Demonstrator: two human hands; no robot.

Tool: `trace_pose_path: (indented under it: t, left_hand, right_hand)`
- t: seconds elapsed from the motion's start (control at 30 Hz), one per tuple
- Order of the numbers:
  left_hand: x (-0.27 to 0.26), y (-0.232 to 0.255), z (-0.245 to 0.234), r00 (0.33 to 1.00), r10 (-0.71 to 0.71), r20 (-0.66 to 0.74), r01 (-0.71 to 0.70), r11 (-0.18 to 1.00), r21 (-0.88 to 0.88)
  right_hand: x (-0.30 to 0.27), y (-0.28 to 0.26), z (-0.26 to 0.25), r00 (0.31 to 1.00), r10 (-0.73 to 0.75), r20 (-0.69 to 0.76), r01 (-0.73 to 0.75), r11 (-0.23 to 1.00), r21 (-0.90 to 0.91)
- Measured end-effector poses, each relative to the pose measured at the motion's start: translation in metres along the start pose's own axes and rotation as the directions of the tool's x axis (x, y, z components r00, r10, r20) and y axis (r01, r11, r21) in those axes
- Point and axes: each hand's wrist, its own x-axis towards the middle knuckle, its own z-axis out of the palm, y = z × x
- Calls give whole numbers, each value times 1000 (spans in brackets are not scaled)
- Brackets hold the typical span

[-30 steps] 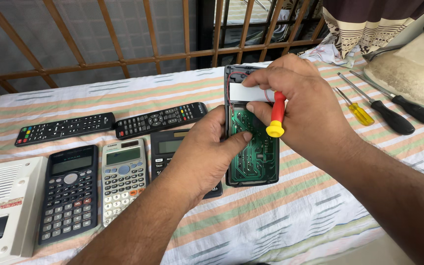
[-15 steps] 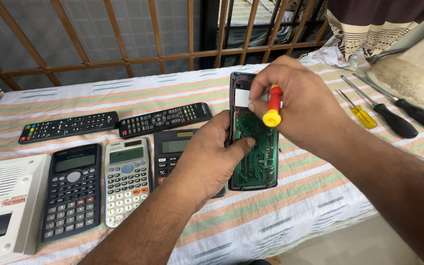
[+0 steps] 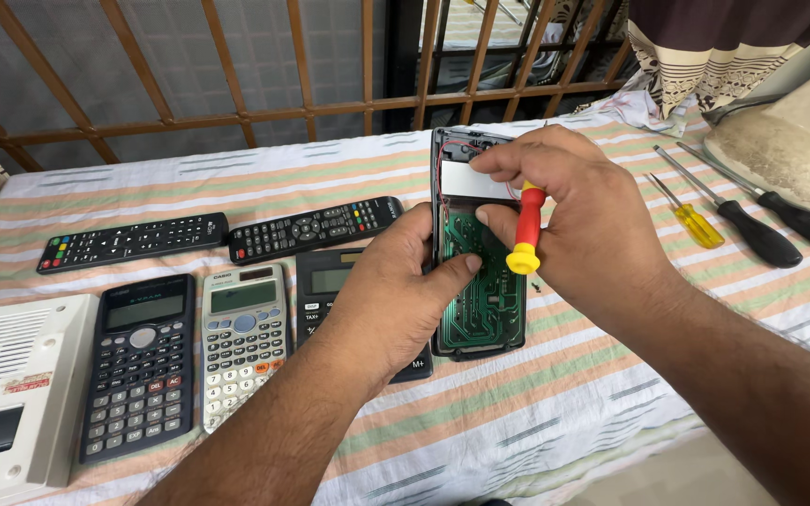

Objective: The person uses a screwdriver to pry open the back cover of a black electronic device, removes the batteries, and inspects the internal circuit board. They then place the device aside and begin prying open the back cover of a second similar device.

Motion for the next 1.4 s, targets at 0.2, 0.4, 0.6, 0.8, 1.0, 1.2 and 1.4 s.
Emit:
trace_pose_path:
  t: [0.2, 0.4, 0.6, 0.8, 1.0, 1.2, 1.4]
  left_hand:
    - [0, -5, 4, 992, 127, 18, -127, 992, -20]
    - [1, -11, 3, 996, 91, 3, -91, 996, 26]
    - [-1, -12, 6, 994, 106, -7, -106, 994, 40]
    - [-5, -10, 9, 990, 139, 5, -139, 990, 2]
    - [-10, -11, 11, 992, 123, -6, -123, 992, 3]
    - [-14, -11, 11, 995, 94, -24, -93, 993, 68]
    - [-17, -13, 6, 992, 113, -52, -100, 973, 209]
  right_hand:
    - [8, 0, -3, 999, -3, 48, 3, 1000, 9]
    - [16, -4, -6, 984, 122, 129, -123, 992, -2]
    - [9, -8, -7, 981, 152, 119, -149, 988, -32]
    - [3, -10, -10, 997, 31, 69, -35, 998, 46]
    - [-2, -13, -10, 997, 41, 61, -44, 998, 48]
    - [4, -13, -8, 983, 121, 140, -129, 991, 44]
    - [12, -13, -9, 974, 131, 183, -140, 990, 35]
